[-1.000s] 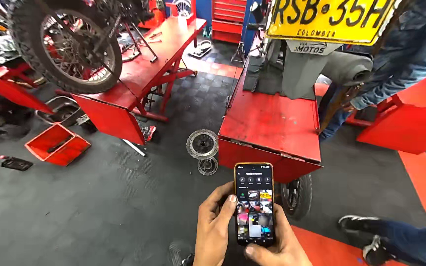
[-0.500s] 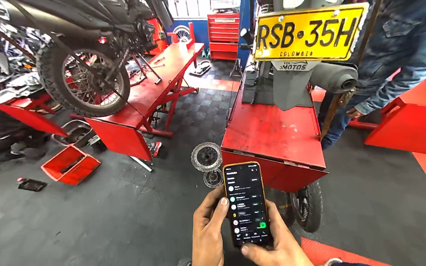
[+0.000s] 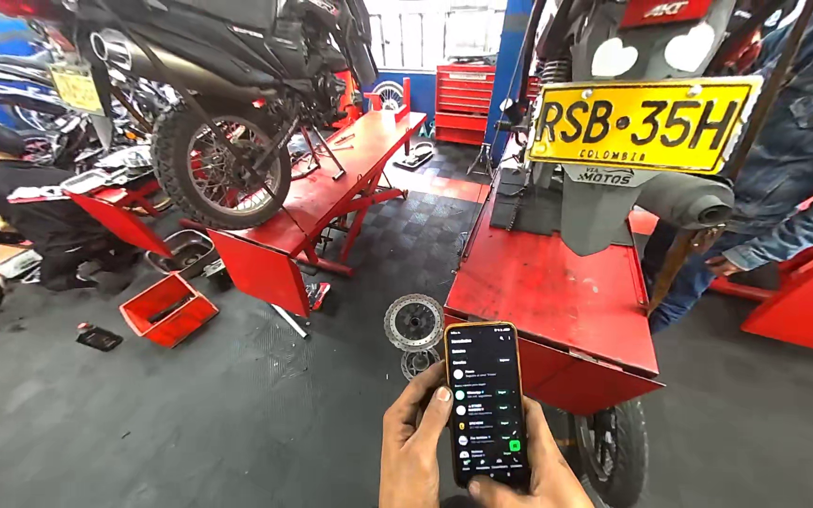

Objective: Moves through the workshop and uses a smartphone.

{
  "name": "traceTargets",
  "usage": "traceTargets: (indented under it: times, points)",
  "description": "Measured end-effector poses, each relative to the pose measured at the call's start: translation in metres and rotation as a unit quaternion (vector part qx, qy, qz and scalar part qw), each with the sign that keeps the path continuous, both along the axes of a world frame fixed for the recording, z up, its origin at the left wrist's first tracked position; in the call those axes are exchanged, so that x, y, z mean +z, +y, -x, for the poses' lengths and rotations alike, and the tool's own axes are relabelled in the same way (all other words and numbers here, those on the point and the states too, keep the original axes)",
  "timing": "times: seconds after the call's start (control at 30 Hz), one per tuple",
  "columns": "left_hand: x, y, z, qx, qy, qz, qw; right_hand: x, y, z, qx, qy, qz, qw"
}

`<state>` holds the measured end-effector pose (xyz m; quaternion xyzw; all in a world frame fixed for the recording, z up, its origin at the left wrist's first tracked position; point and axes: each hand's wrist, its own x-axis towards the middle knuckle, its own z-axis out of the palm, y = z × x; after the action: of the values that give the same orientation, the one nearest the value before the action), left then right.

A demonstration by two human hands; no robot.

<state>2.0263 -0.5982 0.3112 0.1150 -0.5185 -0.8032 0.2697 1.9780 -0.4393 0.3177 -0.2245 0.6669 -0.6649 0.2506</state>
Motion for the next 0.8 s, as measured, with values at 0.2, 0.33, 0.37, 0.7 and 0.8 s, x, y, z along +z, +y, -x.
traceTargets:
  times: [0.2,0.33,0.37,0.7,0.8]
  points:
    - [-0.002,-0.001,0.010,-0.008,-0.002,-0.004,1.000,0.002,0.001,0.007,0.004,-0.014,0.011,1.000]
    - [-0.003,0.000,0.016,-0.016,-0.004,-0.002,1.000,0.003,0.003,0.011,-0.007,-0.019,0.011,1.000]
    - [-0.002,0.000,0.018,-0.019,-0.003,-0.001,1.000,0.002,0.003,0.013,-0.008,-0.021,0.014,1.000]
    - [-0.003,0.009,0.030,-0.039,-0.018,-0.002,0.999,-0.001,0.014,0.021,-0.027,-0.015,-0.005,1.000]
    - [-0.004,0.014,0.033,-0.048,-0.022,-0.003,0.999,0.003,0.017,0.022,-0.052,-0.063,0.010,0.997]
